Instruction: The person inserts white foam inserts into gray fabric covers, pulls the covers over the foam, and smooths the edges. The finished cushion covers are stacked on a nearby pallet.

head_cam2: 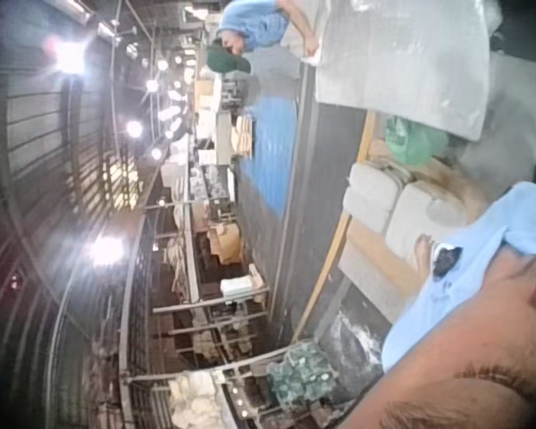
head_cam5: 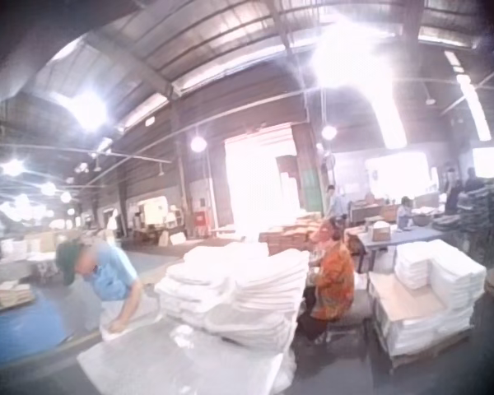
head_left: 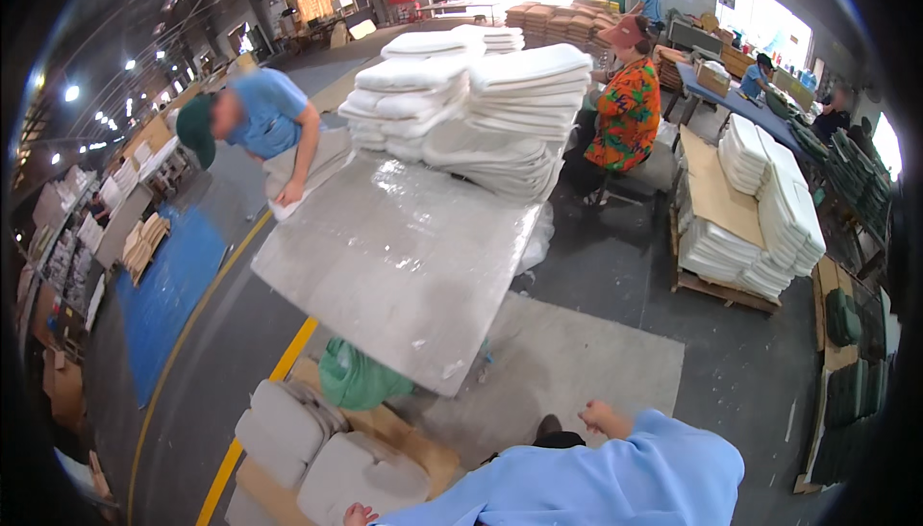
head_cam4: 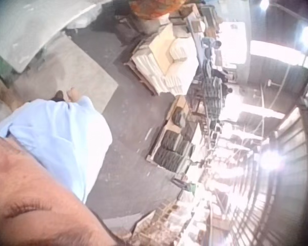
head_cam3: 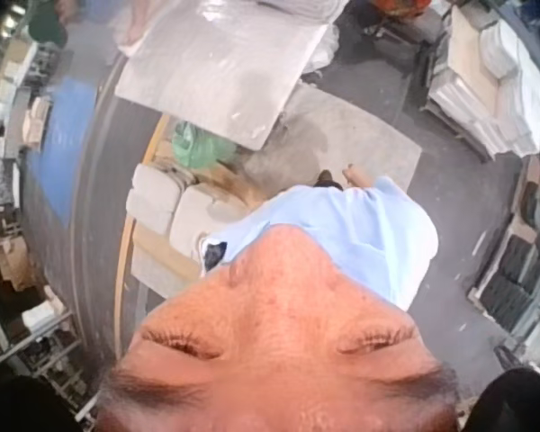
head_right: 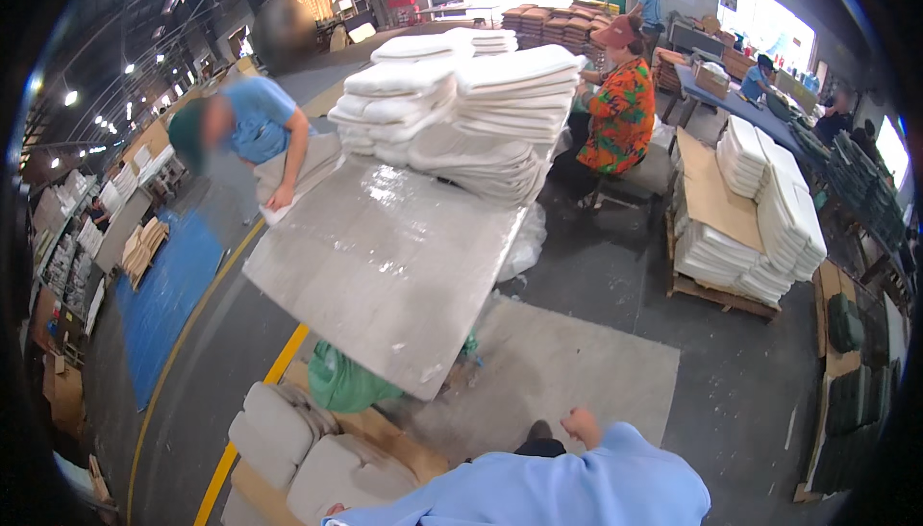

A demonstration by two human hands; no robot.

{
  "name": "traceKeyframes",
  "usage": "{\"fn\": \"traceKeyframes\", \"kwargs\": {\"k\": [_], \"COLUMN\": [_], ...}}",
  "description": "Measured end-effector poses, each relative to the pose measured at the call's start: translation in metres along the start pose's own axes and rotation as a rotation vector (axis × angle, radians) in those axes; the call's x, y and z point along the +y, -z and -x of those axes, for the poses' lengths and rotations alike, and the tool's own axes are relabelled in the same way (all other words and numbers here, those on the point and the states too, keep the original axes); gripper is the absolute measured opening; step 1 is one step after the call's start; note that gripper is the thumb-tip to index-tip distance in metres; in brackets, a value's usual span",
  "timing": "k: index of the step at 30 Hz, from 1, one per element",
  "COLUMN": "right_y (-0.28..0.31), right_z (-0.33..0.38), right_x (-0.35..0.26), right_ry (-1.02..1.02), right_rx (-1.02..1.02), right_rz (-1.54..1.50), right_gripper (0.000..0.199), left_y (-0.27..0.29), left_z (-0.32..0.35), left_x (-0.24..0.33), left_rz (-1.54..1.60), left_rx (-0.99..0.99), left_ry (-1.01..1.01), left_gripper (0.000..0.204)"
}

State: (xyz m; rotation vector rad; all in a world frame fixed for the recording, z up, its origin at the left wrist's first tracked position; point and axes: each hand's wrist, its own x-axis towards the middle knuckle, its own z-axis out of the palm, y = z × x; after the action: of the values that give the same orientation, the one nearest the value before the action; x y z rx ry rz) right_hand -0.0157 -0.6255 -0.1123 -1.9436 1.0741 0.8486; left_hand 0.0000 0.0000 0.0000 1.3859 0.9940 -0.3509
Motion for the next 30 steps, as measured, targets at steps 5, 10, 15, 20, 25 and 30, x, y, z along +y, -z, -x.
{"fn": "traceKeyframes", "kwargs": {"k": [5, 10, 15, 20, 25, 30], "right_y": [0.079, 0.179, 0.258, 0.292, 0.305, 0.356], "right_z": [-0.008, -0.042, -0.082, -0.125, -0.161, -0.201], "right_x": [0.043, 0.061, 0.051, 0.012, -0.042, -0.076], "right_ry": [-0.013, -0.068, -0.132, -0.105, 0.045, -0.046], "right_rx": [0.017, 0.120, 0.197, 0.166, 0.123, 0.130], "right_rz": [-0.048, -0.186, -0.273, -0.402, -0.291, -0.460], "right_gripper": [0.075, 0.071, 0.069, 0.067, 0.066, 0.067], "left_y": [-0.185, -0.364, -0.450, -0.486, -0.554, -0.660], "left_z": [-0.024, -0.008, -0.003, -0.034, -0.074, -0.078], "left_x": [-0.018, -0.029, 0.001, 0.073, 0.167, 0.266], "left_rz": [-0.447, -0.873, -0.695, -0.476, -0.578, -0.482], "left_rx": [-0.165, -0.617, -0.733, -0.697, -0.517, -0.559], "left_ry": [-0.078, -0.323, -0.266, -0.107, -0.231, -0.300], "left_gripper": [0.073, 0.063, 0.055, 0.053, 0.050, 0.045]}}
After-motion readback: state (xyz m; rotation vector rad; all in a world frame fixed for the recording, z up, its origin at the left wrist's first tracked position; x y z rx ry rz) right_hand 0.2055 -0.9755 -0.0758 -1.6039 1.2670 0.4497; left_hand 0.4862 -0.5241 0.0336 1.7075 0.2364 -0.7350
